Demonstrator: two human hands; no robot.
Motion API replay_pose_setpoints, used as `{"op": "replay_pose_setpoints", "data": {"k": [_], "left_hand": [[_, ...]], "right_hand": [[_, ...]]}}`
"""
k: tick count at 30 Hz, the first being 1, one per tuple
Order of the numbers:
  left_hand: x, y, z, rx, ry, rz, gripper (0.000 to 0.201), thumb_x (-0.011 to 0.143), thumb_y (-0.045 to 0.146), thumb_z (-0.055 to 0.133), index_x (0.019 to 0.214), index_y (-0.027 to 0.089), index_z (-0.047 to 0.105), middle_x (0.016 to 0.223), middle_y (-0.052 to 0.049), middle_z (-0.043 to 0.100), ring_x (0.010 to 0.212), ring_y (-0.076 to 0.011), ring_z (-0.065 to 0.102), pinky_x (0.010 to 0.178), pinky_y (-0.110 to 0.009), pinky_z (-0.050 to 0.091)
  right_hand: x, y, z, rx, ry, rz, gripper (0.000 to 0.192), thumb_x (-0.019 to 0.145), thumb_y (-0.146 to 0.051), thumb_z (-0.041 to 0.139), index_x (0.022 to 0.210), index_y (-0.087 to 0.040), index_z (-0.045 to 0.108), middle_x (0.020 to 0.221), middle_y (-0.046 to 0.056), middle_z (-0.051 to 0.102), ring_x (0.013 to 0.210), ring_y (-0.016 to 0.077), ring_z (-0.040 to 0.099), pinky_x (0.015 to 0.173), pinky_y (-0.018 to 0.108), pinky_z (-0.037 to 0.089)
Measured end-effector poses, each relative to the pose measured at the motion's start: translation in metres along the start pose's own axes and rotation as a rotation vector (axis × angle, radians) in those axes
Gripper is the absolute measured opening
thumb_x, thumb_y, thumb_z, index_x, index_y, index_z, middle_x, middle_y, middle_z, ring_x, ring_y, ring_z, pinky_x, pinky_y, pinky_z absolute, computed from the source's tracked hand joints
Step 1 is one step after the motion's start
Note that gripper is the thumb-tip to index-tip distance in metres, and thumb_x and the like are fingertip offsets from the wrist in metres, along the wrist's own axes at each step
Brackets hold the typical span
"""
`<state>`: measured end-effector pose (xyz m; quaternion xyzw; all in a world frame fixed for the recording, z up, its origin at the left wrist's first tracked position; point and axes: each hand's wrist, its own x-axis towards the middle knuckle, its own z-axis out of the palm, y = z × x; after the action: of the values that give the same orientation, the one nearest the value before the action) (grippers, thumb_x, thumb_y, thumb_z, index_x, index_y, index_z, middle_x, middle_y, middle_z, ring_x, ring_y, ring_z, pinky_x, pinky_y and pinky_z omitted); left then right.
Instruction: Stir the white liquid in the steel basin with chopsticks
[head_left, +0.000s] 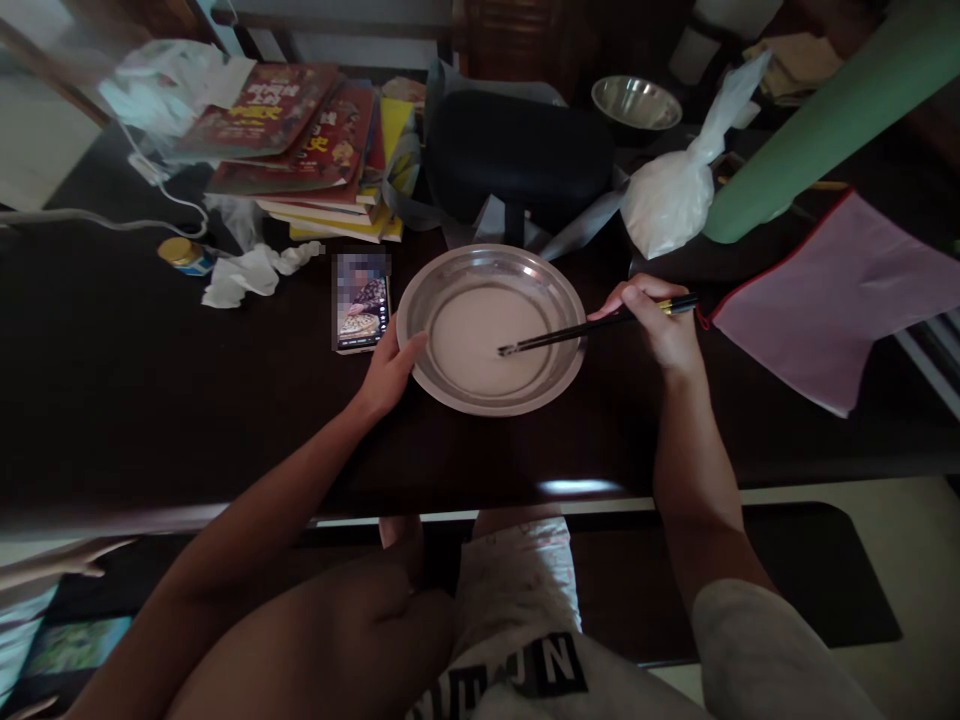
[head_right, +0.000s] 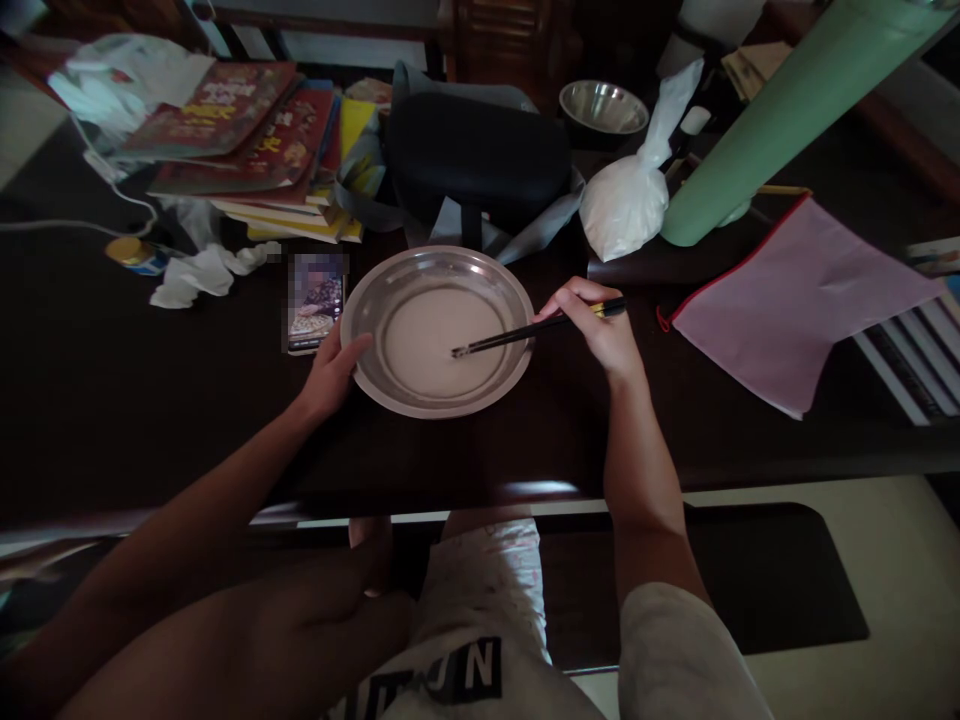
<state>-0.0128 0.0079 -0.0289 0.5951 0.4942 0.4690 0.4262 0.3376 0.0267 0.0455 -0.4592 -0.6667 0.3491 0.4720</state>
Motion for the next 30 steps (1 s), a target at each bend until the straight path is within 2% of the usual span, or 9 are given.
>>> {"op": "replay_pose_setpoints", "data": {"k": [5,7,10,12,15,17,21,26,30], "left_hand": [[-0.0009,0.0025,0.0016,-0.021,0.019,-0.04,0.053,0.087,0.056,0.061,0.126,0.02,0.061,0.124,-0.011,0.067,0.116,-0.0297,0.062,0.109,-0.05,0.049],[-0.0011,0.0036,0.0024,-0.036,0.024,-0.049,0.053,0.086,0.055,0.062,0.125,0.02,0.061,0.124,-0.011,0.068,0.115,-0.0302,0.063,0.108,-0.051,0.049],[-0.001,0.0038,0.0027,-0.024,0.014,-0.037,0.051,0.087,0.054,0.061,0.124,0.02,0.062,0.124,-0.012,0.067,0.116,-0.0309,0.062,0.108,-0.052,0.049],[-0.0008,0.0033,0.0025,-0.013,0.013,-0.029,0.05,0.087,0.053,0.06,0.124,0.019,0.061,0.125,-0.012,0.067,0.117,-0.0312,0.062,0.108,-0.052,0.049],[-0.0005,0.0025,0.0017,-0.005,0.018,-0.034,0.051,0.087,0.053,0.06,0.124,0.019,0.061,0.124,-0.012,0.067,0.117,-0.0308,0.062,0.108,-0.051,0.049],[-0.0006,0.0024,0.0014,-0.001,0.016,-0.035,0.051,0.088,0.054,0.06,0.125,0.019,0.06,0.122,-0.012,0.067,0.115,-0.0302,0.063,0.107,-0.05,0.05],[-0.0011,0.0027,0.0016,-0.015,0.009,-0.023,0.05,0.089,0.054,0.06,0.125,0.02,0.06,0.123,-0.011,0.067,0.114,-0.0299,0.063,0.106,-0.05,0.05],[-0.0013,0.0018,0.0017,-0.02,0.008,-0.013,0.05,0.089,0.053,0.06,0.128,0.022,0.059,0.122,-0.01,0.067,0.114,-0.0296,0.062,0.107,-0.05,0.049],[-0.0013,0.0023,0.0017,0.008,0.011,-0.014,0.049,0.089,0.052,0.059,0.127,0.021,0.06,0.122,-0.011,0.067,0.116,-0.0297,0.061,0.108,-0.05,0.049]], "right_hand": [[-0.0004,0.0007,0.0024,-0.004,-0.142,0.012,0.03,0.088,-0.056,0.066,0.079,-0.029,0.077,0.08,-0.001,0.079,0.084,0.0206,0.076,0.082,0.038,0.059],[-0.0003,0.0016,0.0016,-0.029,-0.083,-0.007,0.029,0.088,-0.055,0.066,0.08,-0.03,0.077,0.082,-0.001,0.08,0.085,0.0212,0.076,0.084,0.04,0.059],[-0.0005,0.0036,-0.0004,0.004,-0.003,-0.008,0.03,0.089,-0.055,0.065,0.074,-0.031,0.076,0.075,-0.001,0.077,0.077,0.0213,0.075,0.079,0.041,0.059],[-0.0007,0.0039,0.0,0.039,-0.046,0.008,0.032,0.089,-0.056,0.065,0.073,-0.03,0.075,0.071,-0.001,0.076,0.073,0.0211,0.075,0.076,0.041,0.059],[-0.0006,0.0018,0.0019,0.016,-0.14,0.016,0.031,0.088,-0.057,0.066,0.077,-0.03,0.077,0.075,-0.001,0.077,0.081,0.0215,0.076,0.079,0.04,0.06],[-0.0003,0.0003,0.0016,-0.016,-0.12,0.004,0.03,0.088,-0.056,0.066,0.079,-0.03,0.077,0.078,-0.001,0.078,0.085,0.0216,0.076,0.082,0.04,0.059],[-0.0003,0.0006,-0.0012,0.012,-0.024,-0.004,0.031,0.089,-0.055,0.065,0.074,-0.031,0.076,0.072,-0.001,0.077,0.074,0.0206,0.074,0.076,0.04,0.059],[-0.0005,0.0002,0.0021,-0.007,-0.132,0.009,0.029,0.088,-0.055,0.066,0.079,-0.031,0.077,0.078,-0.001,0.078,0.083,0.0216,0.075,0.08,0.039,0.06],[-0.0004,0.0005,0.0004,-0.027,-0.027,-0.005,0.03,0.089,-0.054,0.065,0.076,-0.03,0.076,0.077,-0.001,0.077,0.081,0.0216,0.075,0.081,0.04,0.059]]}}
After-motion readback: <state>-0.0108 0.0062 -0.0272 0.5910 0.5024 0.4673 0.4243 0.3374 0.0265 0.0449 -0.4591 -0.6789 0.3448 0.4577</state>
